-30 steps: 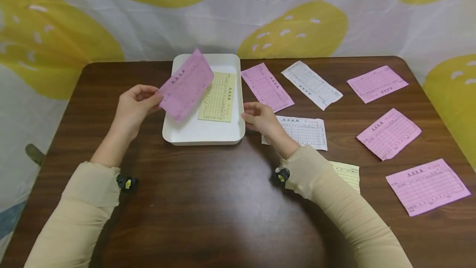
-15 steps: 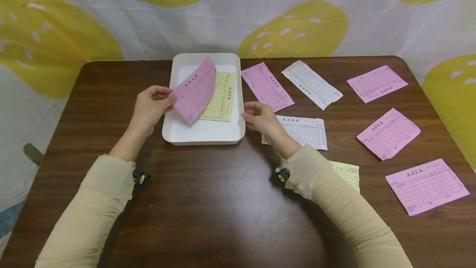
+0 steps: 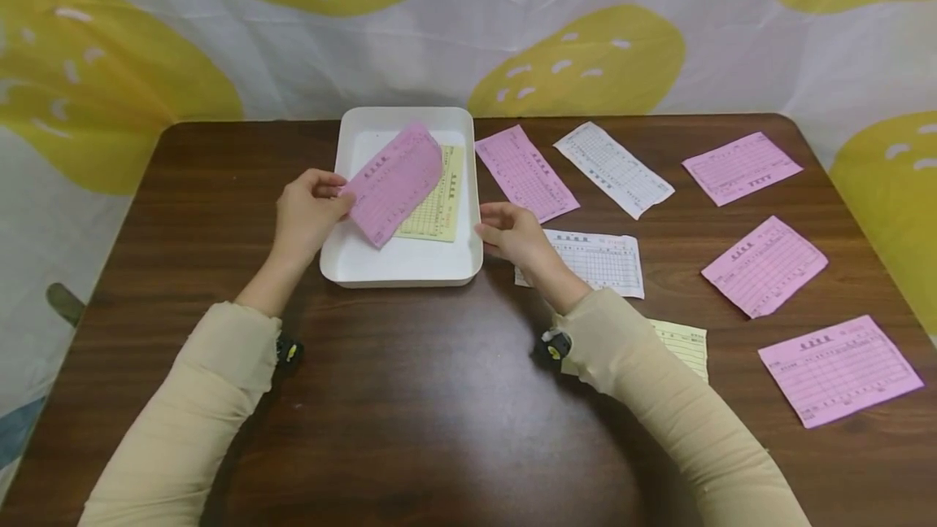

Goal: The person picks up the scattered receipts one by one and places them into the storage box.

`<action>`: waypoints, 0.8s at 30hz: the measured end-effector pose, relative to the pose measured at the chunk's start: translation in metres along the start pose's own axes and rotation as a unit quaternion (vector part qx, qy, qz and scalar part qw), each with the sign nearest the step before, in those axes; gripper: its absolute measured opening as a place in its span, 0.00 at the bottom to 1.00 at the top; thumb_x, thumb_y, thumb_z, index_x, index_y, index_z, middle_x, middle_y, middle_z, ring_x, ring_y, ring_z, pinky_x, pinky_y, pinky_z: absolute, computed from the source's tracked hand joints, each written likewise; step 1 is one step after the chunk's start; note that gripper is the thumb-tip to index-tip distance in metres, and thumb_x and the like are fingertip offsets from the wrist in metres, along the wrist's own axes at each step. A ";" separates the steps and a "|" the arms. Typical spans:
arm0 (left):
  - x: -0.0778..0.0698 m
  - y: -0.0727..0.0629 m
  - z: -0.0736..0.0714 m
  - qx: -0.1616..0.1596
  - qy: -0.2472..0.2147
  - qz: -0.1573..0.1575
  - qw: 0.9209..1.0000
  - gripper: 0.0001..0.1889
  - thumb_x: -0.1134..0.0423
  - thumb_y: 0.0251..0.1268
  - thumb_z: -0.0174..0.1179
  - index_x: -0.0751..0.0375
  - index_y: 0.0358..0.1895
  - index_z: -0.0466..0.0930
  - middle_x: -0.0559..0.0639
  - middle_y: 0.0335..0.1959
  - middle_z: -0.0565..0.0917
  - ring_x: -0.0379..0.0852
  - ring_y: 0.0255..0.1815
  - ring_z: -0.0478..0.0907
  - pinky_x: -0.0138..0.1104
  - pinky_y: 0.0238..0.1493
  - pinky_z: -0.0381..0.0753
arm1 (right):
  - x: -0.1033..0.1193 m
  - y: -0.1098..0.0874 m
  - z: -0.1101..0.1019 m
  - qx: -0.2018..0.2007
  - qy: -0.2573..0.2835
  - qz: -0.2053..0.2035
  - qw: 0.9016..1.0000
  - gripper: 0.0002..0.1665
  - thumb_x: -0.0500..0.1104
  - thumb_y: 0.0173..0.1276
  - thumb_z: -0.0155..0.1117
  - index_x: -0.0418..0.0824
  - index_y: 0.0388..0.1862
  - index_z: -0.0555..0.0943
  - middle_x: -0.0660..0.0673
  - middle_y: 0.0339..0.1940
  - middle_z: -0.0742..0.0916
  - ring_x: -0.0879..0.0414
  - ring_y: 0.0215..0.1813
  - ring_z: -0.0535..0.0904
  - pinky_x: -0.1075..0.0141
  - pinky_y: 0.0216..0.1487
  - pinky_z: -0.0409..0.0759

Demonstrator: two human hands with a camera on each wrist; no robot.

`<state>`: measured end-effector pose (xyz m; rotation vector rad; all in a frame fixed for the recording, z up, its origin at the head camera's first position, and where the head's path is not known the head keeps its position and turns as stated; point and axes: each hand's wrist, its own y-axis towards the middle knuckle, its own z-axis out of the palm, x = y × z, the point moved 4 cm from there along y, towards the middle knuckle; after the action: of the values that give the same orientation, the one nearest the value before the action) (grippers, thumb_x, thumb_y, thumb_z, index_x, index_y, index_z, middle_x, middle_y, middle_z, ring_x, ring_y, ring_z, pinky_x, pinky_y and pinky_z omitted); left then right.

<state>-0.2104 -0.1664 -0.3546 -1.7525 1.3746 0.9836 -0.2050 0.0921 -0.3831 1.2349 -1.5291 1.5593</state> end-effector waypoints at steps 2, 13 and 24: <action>0.001 0.000 0.000 -0.008 0.012 0.003 1.000 0.16 0.68 0.60 0.59 0.72 0.51 0.77 0.59 0.40 0.80 0.30 0.28 0.72 0.17 0.30 0.76 | -0.001 0.000 0.000 -0.001 0.000 0.001 1.000 0.27 0.31 0.69 0.52 0.30 0.67 0.65 0.29 0.61 0.76 0.46 0.56 0.76 0.56 0.60 0.77; 0.000 0.000 0.004 0.023 0.070 -0.006 0.997 0.18 0.64 0.61 0.61 0.68 0.53 0.77 0.58 0.41 0.79 0.41 0.36 0.72 0.16 0.28 0.72 | -0.001 -0.001 0.000 0.002 0.002 -0.002 1.000 0.27 0.31 0.70 0.52 0.30 0.68 0.65 0.29 0.62 0.75 0.46 0.57 0.76 0.56 0.60 0.77; -0.001 -0.001 0.005 0.038 0.090 -0.004 0.995 0.18 0.63 0.62 0.60 0.68 0.54 0.78 0.62 0.45 0.82 0.44 0.39 0.75 0.17 0.29 0.71 | -0.001 0.000 0.000 -0.001 0.011 0.000 1.000 0.28 0.31 0.69 0.52 0.30 0.68 0.65 0.29 0.62 0.75 0.47 0.57 0.76 0.56 0.60 0.76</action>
<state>-0.2107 -0.1616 -0.3563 -1.8240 1.4948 0.7742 -0.2045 0.0919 -0.3842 1.2136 -1.5160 1.5654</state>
